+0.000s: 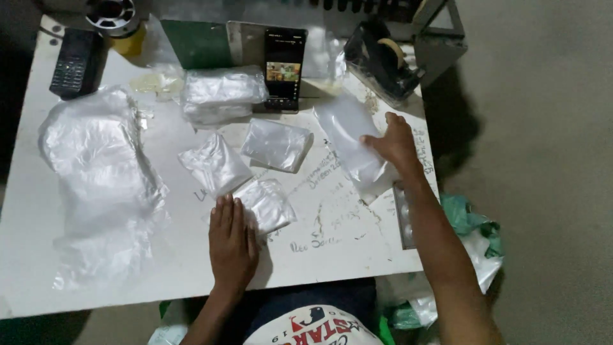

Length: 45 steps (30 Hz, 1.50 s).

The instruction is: The person is folding small plastic bags and organizing them on a table in a packaging facility.

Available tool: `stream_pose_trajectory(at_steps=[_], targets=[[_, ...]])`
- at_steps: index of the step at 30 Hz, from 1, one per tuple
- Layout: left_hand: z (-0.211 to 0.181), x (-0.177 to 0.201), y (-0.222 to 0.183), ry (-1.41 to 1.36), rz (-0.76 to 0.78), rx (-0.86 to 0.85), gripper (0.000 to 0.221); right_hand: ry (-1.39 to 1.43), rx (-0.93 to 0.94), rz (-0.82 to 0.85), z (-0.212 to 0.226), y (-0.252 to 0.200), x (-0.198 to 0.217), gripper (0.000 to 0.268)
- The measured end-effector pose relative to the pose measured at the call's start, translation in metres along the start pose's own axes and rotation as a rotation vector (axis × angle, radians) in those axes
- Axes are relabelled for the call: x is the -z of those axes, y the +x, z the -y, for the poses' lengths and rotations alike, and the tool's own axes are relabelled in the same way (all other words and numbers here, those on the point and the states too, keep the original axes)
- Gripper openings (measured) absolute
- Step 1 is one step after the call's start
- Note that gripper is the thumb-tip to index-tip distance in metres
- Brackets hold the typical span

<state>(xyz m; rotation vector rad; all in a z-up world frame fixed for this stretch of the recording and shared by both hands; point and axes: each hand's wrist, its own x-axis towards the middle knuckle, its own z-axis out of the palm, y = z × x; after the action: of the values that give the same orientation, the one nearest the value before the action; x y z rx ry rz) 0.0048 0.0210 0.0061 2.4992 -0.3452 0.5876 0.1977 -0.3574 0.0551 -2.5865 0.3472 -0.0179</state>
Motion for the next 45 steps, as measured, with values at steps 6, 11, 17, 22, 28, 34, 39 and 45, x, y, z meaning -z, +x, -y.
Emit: stream_pose_trajectory(at_steps=[6, 11, 17, 22, 28, 34, 39, 45], targets=[[-0.018, 0.014, 0.005, -0.025, -0.211, -0.05, 0.045, -0.326, -0.14, 0.142, 0.007, 0.022, -0.013, 0.092], [-0.031, 0.009, 0.01, -0.091, -0.29, -0.079, 0.036, -0.265, -0.109, 0.063, -0.008, 0.022, -0.026, 0.079], [-0.052, 0.001, 0.017, -0.228, -0.276, -0.101, 0.046, -0.082, -0.198, 0.206, 0.046, -0.008, -0.007, 0.086], [-0.073, -0.001, 0.028, -0.375, -0.332, -0.027, 0.043, -0.083, 0.018, 0.152, 0.034, -0.023, -0.019, 0.067], [-0.086, -0.007, 0.064, -1.099, 0.068, 0.548, 0.094, 0.566, -0.126, 0.462, 0.086, -0.118, 0.036, 0.059], [-0.103, -0.042, 0.102, -1.349, 0.56, 0.997, 0.07, 1.134, -0.495, 0.677, 0.032, -0.141, 0.0, 0.039], [-0.121, -0.039, 0.145, -1.124, 0.546, 0.581, 0.041, 1.267, -0.247, 0.34, -0.012, -0.126, 0.009, 0.028], [-0.085, -0.061, 0.121, -0.593, 0.138, -0.497, 0.023, 0.483, 0.869, 0.094, -0.01, -0.144, 0.02, 0.057]])
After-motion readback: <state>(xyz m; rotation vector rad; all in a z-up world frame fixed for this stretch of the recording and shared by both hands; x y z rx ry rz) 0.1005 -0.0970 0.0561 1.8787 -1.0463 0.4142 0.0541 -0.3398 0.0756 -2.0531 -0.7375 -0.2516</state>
